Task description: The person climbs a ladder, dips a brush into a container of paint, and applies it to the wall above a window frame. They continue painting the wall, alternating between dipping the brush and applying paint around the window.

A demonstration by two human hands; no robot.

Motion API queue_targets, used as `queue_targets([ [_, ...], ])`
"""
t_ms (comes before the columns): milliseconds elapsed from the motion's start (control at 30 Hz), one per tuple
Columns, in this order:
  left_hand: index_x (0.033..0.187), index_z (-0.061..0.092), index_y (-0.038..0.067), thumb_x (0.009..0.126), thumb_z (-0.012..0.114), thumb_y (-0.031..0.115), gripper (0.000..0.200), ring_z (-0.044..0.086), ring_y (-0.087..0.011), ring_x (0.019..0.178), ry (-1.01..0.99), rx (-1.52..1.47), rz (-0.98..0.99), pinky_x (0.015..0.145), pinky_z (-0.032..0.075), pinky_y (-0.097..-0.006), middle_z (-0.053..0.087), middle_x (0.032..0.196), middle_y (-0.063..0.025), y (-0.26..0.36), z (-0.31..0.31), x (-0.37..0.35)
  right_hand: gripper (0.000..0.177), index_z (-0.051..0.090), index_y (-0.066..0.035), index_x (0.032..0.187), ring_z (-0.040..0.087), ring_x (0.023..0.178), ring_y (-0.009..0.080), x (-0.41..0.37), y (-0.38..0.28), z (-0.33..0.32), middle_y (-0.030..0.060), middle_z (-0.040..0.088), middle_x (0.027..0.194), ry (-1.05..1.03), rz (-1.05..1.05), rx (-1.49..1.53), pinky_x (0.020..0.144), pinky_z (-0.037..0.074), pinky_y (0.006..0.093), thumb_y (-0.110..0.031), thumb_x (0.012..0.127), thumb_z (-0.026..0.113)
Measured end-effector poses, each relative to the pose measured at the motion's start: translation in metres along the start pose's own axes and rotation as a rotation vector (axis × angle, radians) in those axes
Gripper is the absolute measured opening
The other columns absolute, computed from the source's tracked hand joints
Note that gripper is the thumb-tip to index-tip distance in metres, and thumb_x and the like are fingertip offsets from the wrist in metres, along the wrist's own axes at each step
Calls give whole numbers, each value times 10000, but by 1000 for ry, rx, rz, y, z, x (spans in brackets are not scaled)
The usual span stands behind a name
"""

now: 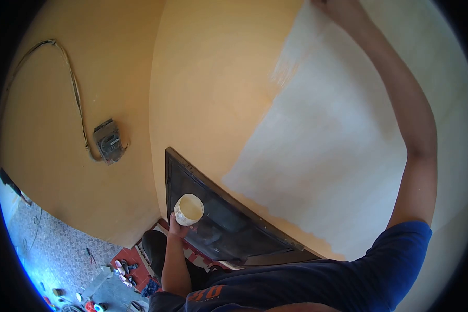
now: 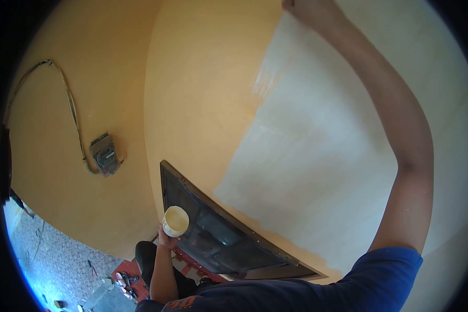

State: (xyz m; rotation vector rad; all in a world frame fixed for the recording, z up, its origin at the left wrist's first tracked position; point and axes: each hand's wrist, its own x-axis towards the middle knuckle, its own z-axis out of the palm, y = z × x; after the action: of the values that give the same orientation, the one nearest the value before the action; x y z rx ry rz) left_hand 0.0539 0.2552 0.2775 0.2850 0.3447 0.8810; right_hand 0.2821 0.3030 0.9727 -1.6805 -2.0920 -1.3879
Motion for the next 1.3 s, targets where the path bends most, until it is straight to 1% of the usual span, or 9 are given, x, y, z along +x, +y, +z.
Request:
queue_targets([
  [100, 1207, 426, 100, 843, 169, 593, 665, 594, -300, 674, -8, -106, -11, 465, 462, -394, 586, 1004, -154, 2, 3, 0, 146, 559, -7, 797, 599, 679, 291, -9, -12, -15, 157, 607, 711, 167, -88, -308, 619, 473, 388, -151, 783, 535],
  [167, 1210, 422, 102, 847, 168, 586, 656, 599, -302, 710, -8, -97, -12, 469, 471, -394, 585, 1014, -147, 2, 2, 2, 271, 510, -24, 1031, 602, 651, 263, -30, -2, 38, 153, 580, 715, -56, -217, -338, 550, 487, 372, -127, 781, 510],
  [233, 1214, 418, 104, 851, 168, 578, 647, 604, -304, 746, -6, -85, -16, 473, 480, -394, 584, 1024, -140, 2, 1, 4, 232, 515, -59, 975, 596, 652, 286, -76, -45, 79, 136, 579, 739, -140, -314, -335, 561, 493, 396, -111, 748, 512],
  [367, 1217, 418, 131, 851, 131, 588, 651, 599, -284, 819, 64, -33, -14, 460, 471, -352, 581, 1047, -101, -2, -3, 7, 115, 551, -71, 849, 592, 630, 271, -128, -102, 116, 130, 572, 656, -347, -405, 196, 551, 483, 376, -108, 742, 535],
  [633, 1206, 426, 108, 833, 215, 613, 663, 613, -287, 741, -4, -53, 14, 474, 482, -363, 600, 995, -118, 0, -5, 2, 219, 576, -65, 894, 560, 632, 356, -56, -29, 52, 190, 579, 663, -155, 50, 241, 589, 455, 426, -240, 776, 519],
  [733, 1208, 425, 115, 846, 202, 595, 641, 611, -288, 765, -77, -99, 9, 481, 479, -367, 593, 1017, -111, 0, -8, 2, 97, 512, -65, 858, 568, 667, 336, -46, -15, 21, 155, 573, 694, 77, -107, -56, 577, 447, 405, -141, 798, 508],
  [967, 1217, 419, 152, 851, 113, 597, 652, 594, -271, 879, 68, -23, -4, 436, 464, -311, 575, 1066, -81, 0, -8, 9, 107, 519, -60, 845, 577, 646, 265, -118, -63, 83, 130, 537, 670, -207, -510, -147, 557, 487, 347, -75, 739, 521],
  [1067, 1217, 418, 156, 847, 124, 601, 649, 595, -269, 875, 77, -68, -25, 424, 460, -306, 574, 1069, -79, 0, -1, 9, 60, 524, -53, 758, 579, 625, 285, -114, -91, 73, 145, 566, 654, -551, -256, 329, 571, 473, 385, -106, 757, 497],
  [1300, 1209, 424, 158, 851, 114, 586, 638, 595, -268, 869, -13, 2, 12, 423, 453, -303, 573, 1068, -75, -5, -15, 10, 232, 592, -55, 831, 580, 694, 340, -11, -4, 16, 198, 592, 730, -187, 77, -6, 629, 459, 432, -267, 790, 507],
])
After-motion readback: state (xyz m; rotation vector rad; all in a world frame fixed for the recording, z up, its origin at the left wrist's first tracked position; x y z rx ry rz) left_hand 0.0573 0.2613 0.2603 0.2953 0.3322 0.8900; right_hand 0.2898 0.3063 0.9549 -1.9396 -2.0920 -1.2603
